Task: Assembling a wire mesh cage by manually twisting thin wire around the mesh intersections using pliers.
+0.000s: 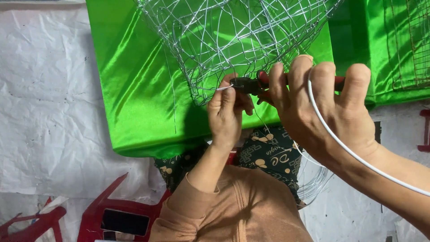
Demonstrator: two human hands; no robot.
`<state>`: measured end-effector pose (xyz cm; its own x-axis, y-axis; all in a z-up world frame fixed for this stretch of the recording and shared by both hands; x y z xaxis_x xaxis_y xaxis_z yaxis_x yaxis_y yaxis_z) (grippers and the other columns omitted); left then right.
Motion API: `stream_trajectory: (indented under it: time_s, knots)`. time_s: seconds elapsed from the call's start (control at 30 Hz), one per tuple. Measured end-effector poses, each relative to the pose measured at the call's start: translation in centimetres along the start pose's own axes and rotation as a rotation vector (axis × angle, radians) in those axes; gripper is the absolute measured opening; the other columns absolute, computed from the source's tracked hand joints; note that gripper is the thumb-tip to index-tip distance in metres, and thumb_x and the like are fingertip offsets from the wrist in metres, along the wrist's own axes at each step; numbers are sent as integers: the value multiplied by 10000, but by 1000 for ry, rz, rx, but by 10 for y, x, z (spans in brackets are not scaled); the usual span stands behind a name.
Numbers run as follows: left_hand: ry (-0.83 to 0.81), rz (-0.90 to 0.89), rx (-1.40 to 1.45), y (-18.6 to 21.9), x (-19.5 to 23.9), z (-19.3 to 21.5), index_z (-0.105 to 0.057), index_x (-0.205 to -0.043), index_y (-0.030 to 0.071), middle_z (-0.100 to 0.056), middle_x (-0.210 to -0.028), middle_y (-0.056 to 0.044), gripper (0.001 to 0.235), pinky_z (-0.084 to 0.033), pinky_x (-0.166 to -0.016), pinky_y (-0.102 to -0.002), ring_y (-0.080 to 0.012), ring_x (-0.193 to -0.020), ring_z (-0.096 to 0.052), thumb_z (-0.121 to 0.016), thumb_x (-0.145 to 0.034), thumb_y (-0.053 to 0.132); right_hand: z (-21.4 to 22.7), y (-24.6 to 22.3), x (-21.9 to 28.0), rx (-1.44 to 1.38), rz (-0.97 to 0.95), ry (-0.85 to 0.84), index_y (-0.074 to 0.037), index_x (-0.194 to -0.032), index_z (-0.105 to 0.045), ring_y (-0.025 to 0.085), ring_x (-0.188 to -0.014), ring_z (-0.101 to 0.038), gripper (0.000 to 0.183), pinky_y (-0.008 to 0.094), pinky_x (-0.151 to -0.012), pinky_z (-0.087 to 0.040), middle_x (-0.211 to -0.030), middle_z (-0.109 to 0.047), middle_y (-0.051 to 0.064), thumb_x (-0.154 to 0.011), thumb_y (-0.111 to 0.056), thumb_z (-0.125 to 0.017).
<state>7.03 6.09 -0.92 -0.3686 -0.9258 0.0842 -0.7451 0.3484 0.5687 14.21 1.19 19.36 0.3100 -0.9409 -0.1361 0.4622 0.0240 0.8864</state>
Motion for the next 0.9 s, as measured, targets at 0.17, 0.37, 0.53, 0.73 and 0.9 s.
stream_trajectory:
  time_s: [0.17, 0.37, 0.53, 0.73, 0.9]
  knots:
    - [-205, -185, -506, -2, -4, 13, -386, -1585, 283, -682, -752, -69, 623, -605, -505, -275, -124, -533, -604, -590, -1079, -18, -2, 2, -8, -22, 49, -42, -184, -938, -513, 177, -782, -378, 422, 327, -801, -409, -896, -447, 23, -1322, -342, -437]
    - [-159, -282, -436, -8, -7, 5, -602, -1371, 177, -658, -692, -73, 391, -499, -429, -256, -130, -478, -546, -624, -1036, -23, -5, 2, -5, -26, 84, -76, -192, -943, -507, 165, -726, -384, 378, 314, -736, -341, -868, -445, 18, -1307, -291, -491]
    - [-119, -290, -488, -9, -4, 8, -614, -1333, 149, -648, -666, -70, 372, -503, -443, -253, -122, -481, -535, -596, -1017, -47, -3, 2, -10, -4, 120, -79, -192, -912, -483, 158, -718, -360, 384, 305, -721, -325, -831, -402, 3, -1292, -249, -494]
    - [-123, -291, -453, -13, -2, 9, -621, -1341, 196, -657, -702, -48, 393, -529, -473, -244, -110, -516, -549, -603, -1025, -37, -2, 4, -15, 22, 175, -95, -181, -885, -479, 161, -716, -373, 408, 306, -722, -331, -806, -417, 6, -1290, -225, -501]
    - [-167, -294, -332, -5, -10, 3, -621, -1325, 104, -625, -713, -46, 299, -474, -477, -245, -121, -531, -519, -621, -1042, 9, 0, 2, -14, 30, 102, -37, -176, -900, -483, 166, -733, -376, 426, 307, -744, -344, -853, -446, 21, -1317, -263, -506]
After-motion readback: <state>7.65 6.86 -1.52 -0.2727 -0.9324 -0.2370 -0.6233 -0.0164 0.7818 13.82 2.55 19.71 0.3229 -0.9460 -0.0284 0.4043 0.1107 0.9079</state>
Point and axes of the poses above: each hand's wrist, its own x-axis away from the middle knuckle, its own z-axis out of the back of the hand, y = z × x, the point moved 6 cm from there along -x, towards the middle knuckle
